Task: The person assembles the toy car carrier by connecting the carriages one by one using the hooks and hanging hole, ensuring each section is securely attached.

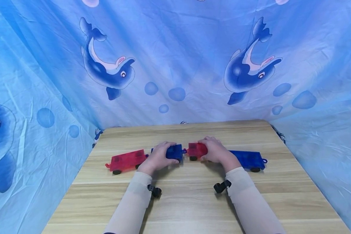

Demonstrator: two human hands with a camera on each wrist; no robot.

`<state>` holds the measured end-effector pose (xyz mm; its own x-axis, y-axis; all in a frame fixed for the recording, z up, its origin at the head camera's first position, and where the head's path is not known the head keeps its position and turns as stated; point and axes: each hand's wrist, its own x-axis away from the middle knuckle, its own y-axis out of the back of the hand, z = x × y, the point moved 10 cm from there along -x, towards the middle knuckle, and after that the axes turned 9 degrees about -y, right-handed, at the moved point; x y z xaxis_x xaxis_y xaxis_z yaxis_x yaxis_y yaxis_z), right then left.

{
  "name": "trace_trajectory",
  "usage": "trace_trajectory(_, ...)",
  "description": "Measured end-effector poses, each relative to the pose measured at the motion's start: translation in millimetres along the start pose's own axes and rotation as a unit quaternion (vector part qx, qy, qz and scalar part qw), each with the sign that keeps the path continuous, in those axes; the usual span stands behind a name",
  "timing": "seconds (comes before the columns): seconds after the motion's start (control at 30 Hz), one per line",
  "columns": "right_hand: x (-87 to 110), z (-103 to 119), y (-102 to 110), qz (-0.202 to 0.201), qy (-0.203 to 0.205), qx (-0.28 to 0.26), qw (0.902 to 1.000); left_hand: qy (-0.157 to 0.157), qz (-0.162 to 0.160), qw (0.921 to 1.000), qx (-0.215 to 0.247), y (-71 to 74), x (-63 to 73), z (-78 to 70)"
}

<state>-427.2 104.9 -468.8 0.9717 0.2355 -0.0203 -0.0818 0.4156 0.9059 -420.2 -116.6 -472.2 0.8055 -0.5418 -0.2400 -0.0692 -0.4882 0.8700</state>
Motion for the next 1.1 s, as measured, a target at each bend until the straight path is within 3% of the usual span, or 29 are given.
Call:
trace_trajectory(0.37,-1.0,1.4,-3.1,0.011,0.015,0.003,0.9998,0.004,-0.011,0.9999,-0.01,-0.2,-0.6,2.5)
trace_trajectory(0.77,1.1,0.4,-0.8,0.016,0.005,-0.003,0.9999,0.006,-0.006,0.9998,-0.02,-1.1,-0.4,1.8)
trace_trajectory(1.1,0.5,0.0,-2.3,0.018,0.003,-0.003,0.9998,0.026,0.001,0.9995,-0.018,-0.5,1.1,5.0)
